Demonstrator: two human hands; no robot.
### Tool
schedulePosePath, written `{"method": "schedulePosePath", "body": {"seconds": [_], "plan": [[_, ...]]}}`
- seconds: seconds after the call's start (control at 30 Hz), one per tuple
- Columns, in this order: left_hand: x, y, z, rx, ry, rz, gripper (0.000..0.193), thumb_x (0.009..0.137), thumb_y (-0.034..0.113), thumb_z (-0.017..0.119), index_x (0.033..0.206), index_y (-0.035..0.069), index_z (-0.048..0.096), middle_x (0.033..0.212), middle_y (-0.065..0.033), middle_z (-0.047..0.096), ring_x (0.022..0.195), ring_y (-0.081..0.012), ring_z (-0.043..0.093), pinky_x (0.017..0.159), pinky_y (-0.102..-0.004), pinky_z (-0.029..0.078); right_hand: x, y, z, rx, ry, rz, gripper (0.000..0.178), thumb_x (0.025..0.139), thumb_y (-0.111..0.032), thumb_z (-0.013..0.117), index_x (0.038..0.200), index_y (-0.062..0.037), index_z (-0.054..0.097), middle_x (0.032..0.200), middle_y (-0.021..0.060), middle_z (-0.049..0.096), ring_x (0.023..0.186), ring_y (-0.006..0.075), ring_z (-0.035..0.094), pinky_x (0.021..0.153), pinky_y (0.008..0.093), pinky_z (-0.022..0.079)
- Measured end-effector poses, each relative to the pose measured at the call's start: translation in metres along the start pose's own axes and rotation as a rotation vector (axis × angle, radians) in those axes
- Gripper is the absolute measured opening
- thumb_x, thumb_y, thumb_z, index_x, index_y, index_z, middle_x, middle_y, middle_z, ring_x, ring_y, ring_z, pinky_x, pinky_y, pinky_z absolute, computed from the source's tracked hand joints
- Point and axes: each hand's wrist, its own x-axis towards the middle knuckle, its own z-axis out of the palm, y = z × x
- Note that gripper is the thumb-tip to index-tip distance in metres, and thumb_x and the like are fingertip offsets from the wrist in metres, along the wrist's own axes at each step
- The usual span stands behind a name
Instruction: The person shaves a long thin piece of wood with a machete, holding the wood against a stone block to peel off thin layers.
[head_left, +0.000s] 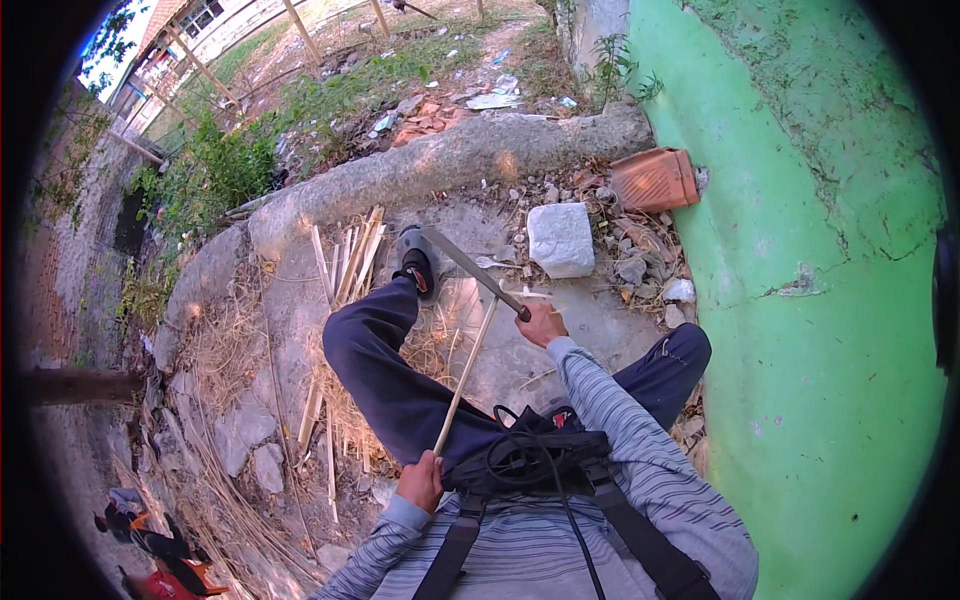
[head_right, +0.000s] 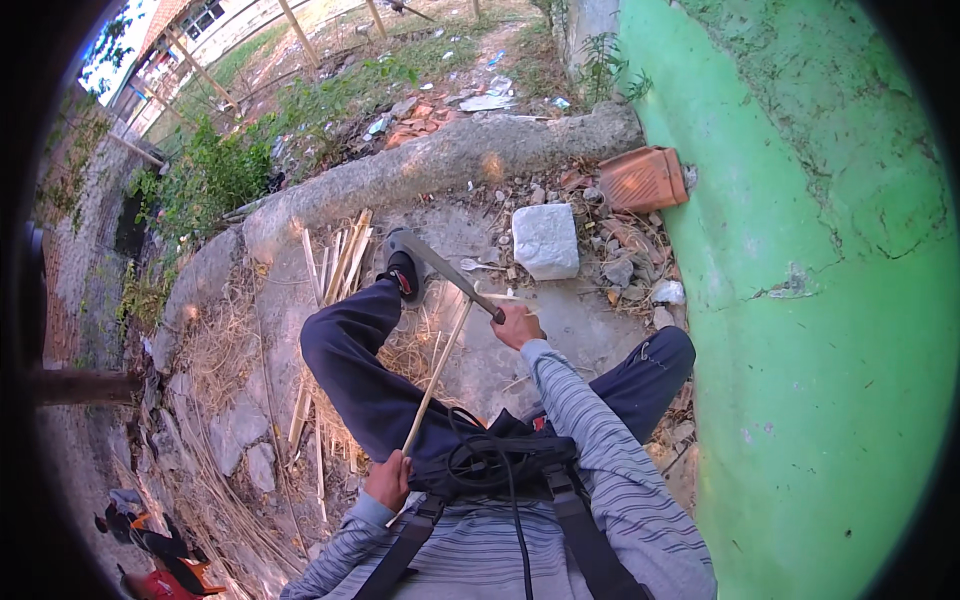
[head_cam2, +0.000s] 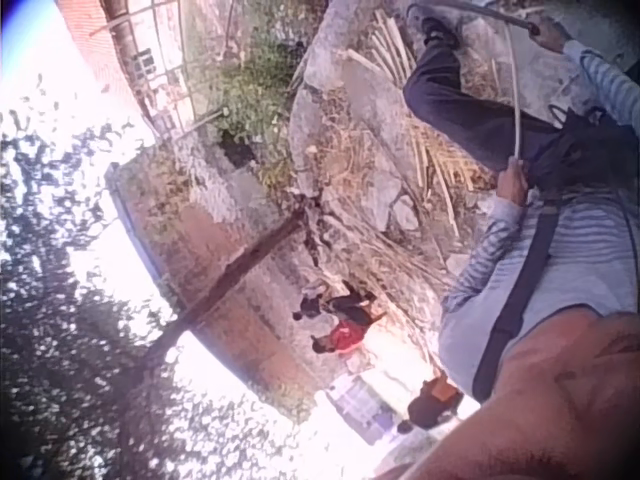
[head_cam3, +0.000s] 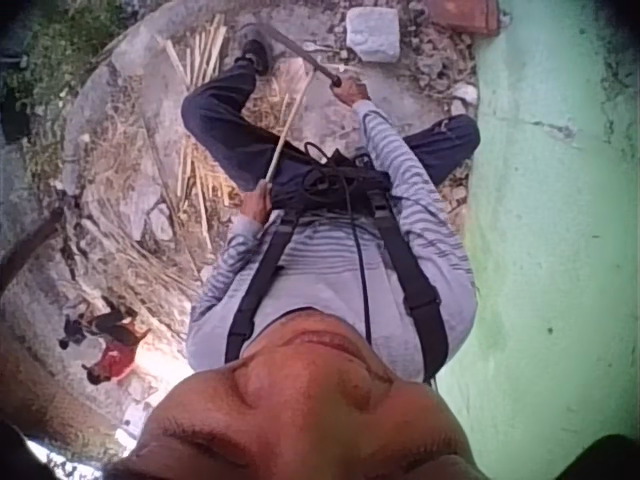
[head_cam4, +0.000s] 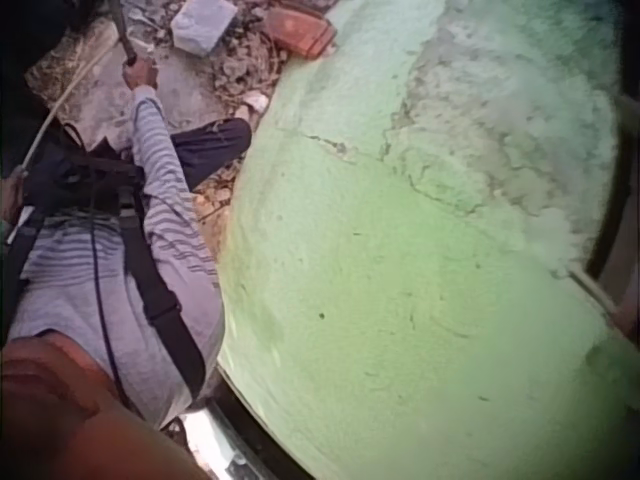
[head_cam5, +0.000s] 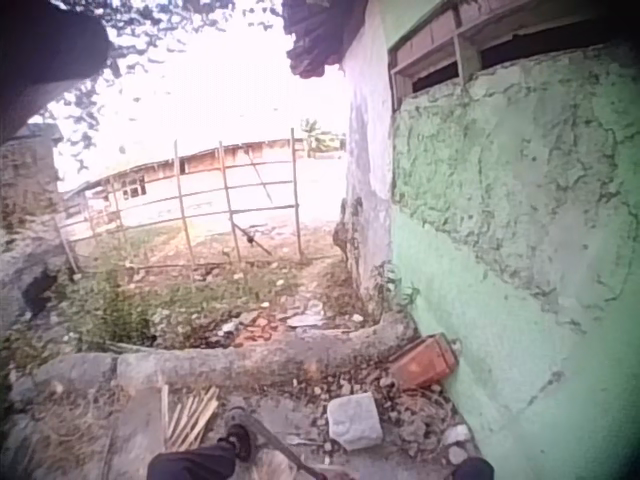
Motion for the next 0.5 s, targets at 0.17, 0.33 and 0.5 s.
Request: {"method": "schedulePosePath", "body": {"seconds": [0.17,0.33,0.5], "plan": [[-0.003,-0.022,0.014,-0.027,0.027,0.030,0.017,0.102,0.017,0.052,0.090,0.005,0.052,0.070,-0.0246,0.063,0.068,-0.0498,0.062,0.058,-0.0578,0.046,-0.013,0.002,0.016,0.005,-0.085,-0.011,0.021,0.081,-0.028,0.064,0.087,-0.0088,0.067,0.083,0.0218,0.069,0.082,0.0462,0.066,0.076,0.0529,0.053],[-0.001,-0.005,0.005,-0.045,-0.023,-0.013,0.018,0.102,0.016,0.051,0.089,0.004,0.051,0.071,-0.0244,0.063,0.069,-0.0497,0.062,0.061,-0.0579,0.047,-0.012,0.011,0.010,0.025,-0.044,0.031,0.022,0.080,-0.029,0.064,0.089,-0.0091,0.068,0.083,0.0207,0.070,0.082,0.0454,0.066,0.076,0.0530,0.053],[-0.022,-0.025,0.014,-0.075,-0.024,0.021,0.019,0.102,0.016,0.050,0.089,0.003,0.050,0.070,-0.0242,0.064,0.069,-0.0499,0.062,0.061,-0.0579,0.047,-0.016,0.012,0.020,-0.045,-0.101,0.083,0.027,0.081,-0.034,0.062,0.088,-0.0083,0.069,0.087,0.0218,0.071,0.085,0.0442,0.068,0.079,0.0529,0.054]]}}
